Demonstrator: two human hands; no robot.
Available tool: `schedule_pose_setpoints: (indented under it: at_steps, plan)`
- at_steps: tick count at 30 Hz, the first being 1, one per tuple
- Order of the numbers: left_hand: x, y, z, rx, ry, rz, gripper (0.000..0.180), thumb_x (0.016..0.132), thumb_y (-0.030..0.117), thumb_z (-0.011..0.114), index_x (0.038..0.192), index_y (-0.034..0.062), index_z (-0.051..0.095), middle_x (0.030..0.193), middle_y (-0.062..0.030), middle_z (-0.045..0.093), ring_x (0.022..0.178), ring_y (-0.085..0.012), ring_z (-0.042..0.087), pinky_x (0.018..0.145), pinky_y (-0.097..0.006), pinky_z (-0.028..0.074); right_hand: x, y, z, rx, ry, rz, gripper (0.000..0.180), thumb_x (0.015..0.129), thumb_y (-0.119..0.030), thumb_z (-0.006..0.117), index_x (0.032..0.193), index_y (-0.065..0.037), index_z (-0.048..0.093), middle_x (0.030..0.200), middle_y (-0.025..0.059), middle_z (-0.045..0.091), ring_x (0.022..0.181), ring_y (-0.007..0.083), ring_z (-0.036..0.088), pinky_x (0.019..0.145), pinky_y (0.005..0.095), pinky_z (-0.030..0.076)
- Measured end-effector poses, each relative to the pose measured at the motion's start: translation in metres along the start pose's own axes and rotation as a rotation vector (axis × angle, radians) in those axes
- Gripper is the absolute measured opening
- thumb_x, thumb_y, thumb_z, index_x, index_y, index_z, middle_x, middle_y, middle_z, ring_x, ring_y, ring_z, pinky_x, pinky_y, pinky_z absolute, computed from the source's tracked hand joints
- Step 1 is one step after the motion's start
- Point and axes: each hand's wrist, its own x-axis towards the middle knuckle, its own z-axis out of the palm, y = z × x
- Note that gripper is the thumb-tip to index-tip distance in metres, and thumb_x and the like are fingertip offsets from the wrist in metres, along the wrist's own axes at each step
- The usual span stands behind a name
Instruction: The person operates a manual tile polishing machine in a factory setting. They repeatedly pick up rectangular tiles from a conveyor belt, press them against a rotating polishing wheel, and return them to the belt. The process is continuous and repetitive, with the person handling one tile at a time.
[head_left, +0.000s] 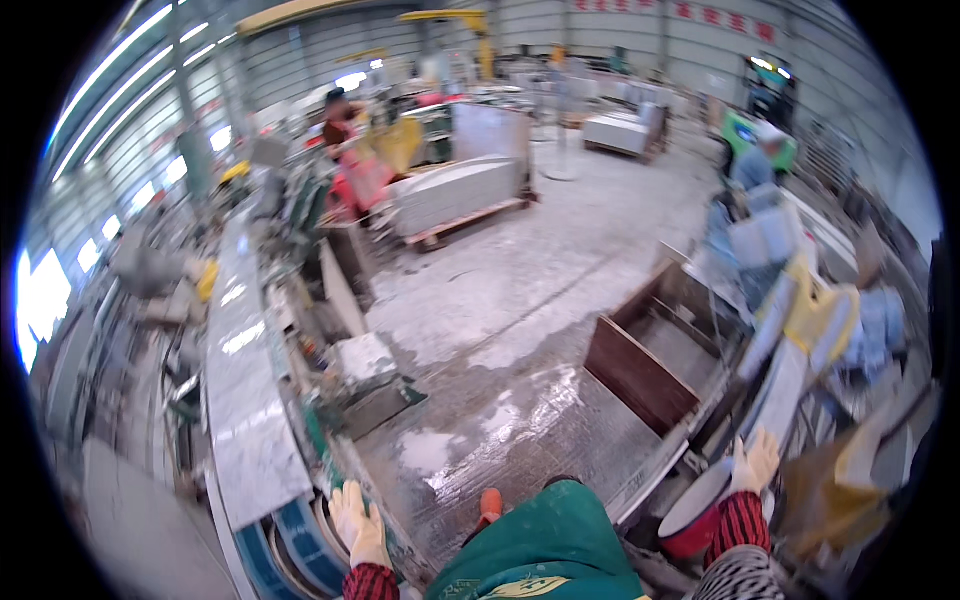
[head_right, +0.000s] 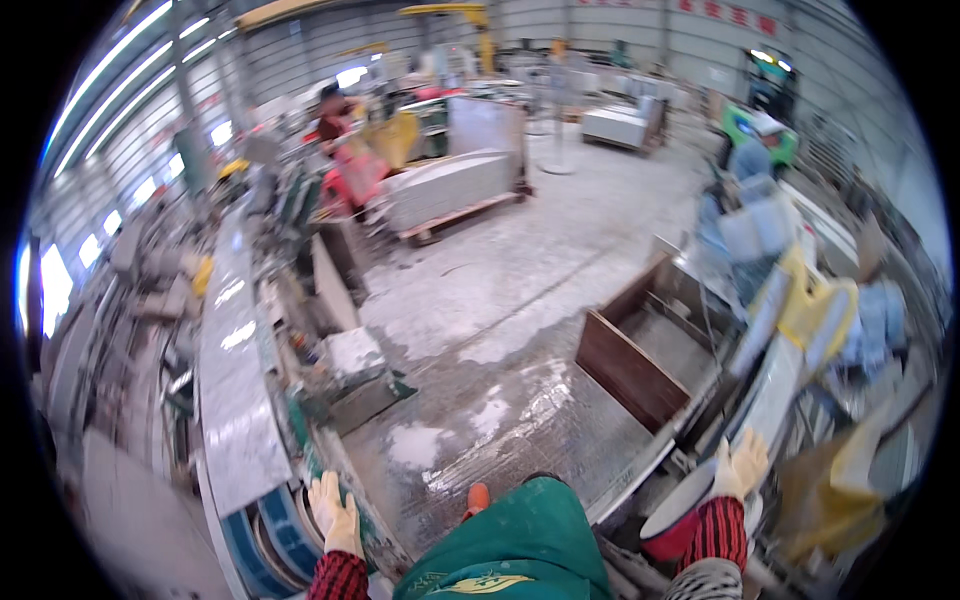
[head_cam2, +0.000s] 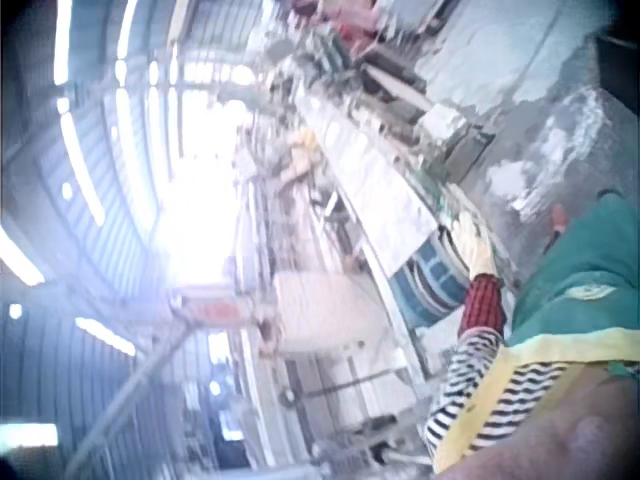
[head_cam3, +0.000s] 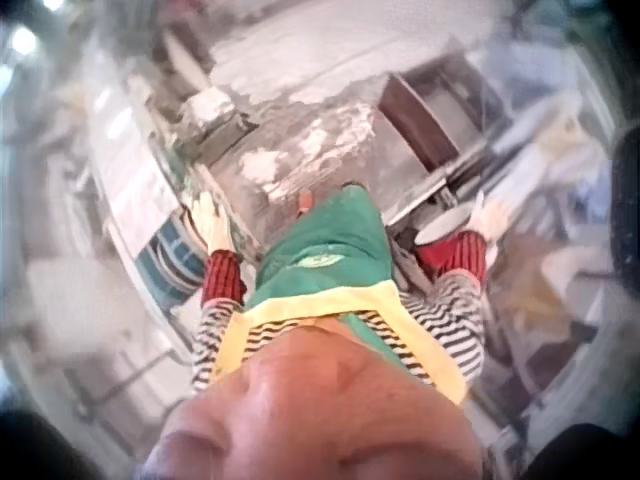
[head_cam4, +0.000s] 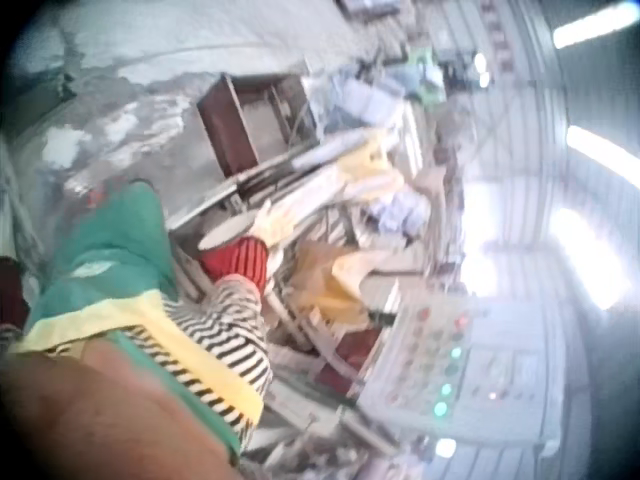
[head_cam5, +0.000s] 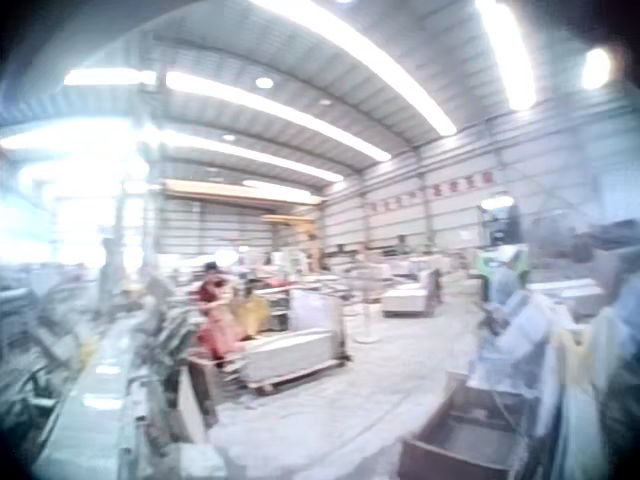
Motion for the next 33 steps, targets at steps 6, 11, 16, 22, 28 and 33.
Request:
schedule_pose_setpoints:
  at_steps: [6,11,16,22,28,33]
  plan:
    - [0.008,0.005,-0.011,0.085,-0.016,0.117,0.06,0.081,0.011,0.078,0.138,0.0021,0.061,0.145,-0.016,0.062,0.141,-0.0421,0.05,0.123,-0.051,0.035,0.024,0.029,0.02,0.237,-0.103,0.107,0.06,0.096,-0.034,0.075,0.143,0.001,0.061,0.156,0.0253,0.051,0.147,0.0398,0.045,0.123,0.0443,0.036]
    - [0.002,-0.01,-0.001,0.086,0.064,0.127,0.06,0.083,0.014,0.078,0.14,0.0054,0.061,0.145,-0.0146,0.063,0.141,-0.041,0.051,0.123,-0.053,0.036,0.013,0.03,0.027,0.185,-0.07,0.024,0.06,0.096,-0.031,0.075,0.142,0.005,0.06,0.151,0.0279,0.053,0.143,0.043,0.048,0.121,0.0464,0.037]
    - [0.002,-0.015,0.002,0.034,0.07,0.105,0.059,0.085,0.014,0.077,0.141,0.0079,0.063,0.146,-0.0139,0.064,0.142,-0.0398,0.052,0.124,-0.053,0.034,-0.043,0.015,-0.01,0.252,-0.145,0.013,0.064,0.095,-0.027,0.076,0.147,0.003,0.056,0.15,0.0289,0.053,0.141,0.0441,0.048,0.12,0.0475,0.037]
    - [0.002,-0.012,-0.006,0.045,0.073,0.091,0.057,0.084,0.011,0.078,0.139,0.0059,0.065,0.145,-0.0152,0.065,0.141,-0.0403,0.053,0.124,-0.052,0.035,-0.061,-0.021,-0.059,0.15,-0.324,0.235,0.099,0.087,-0.04,0.082,0.167,-0.009,0.031,0.164,0.0246,0.037,0.151,0.0442,0.038,0.123,0.0493,0.035]
    - [0.003,-0.01,0.0,-0.001,0.103,0.094,0.053,0.084,0.01,0.079,0.136,0.0044,0.067,0.142,-0.0156,0.067,0.139,-0.0404,0.055,0.123,-0.051,0.037,-0.041,-0.018,-0.035,0.127,-0.302,0.353,0.101,0.078,-0.032,0.083,0.165,-0.011,0.036,0.162,0.0293,0.036,0.145,0.0491,0.045,0.119,0.0529,0.04]
    - [-0.003,-0.049,0.064,-1.165,0.064,-0.399,0.039,0.095,0.011,0.073,0.133,0.0025,0.069,0.139,-0.0114,0.066,0.134,-0.0273,0.059,0.115,-0.039,0.046,0.0,0.05,0.024,0.858,-0.207,0.22,0.091,0.075,-0.008,0.075,0.16,-0.001,0.042,0.147,0.0202,0.057,0.128,0.0356,0.058,0.111,0.0438,0.045]
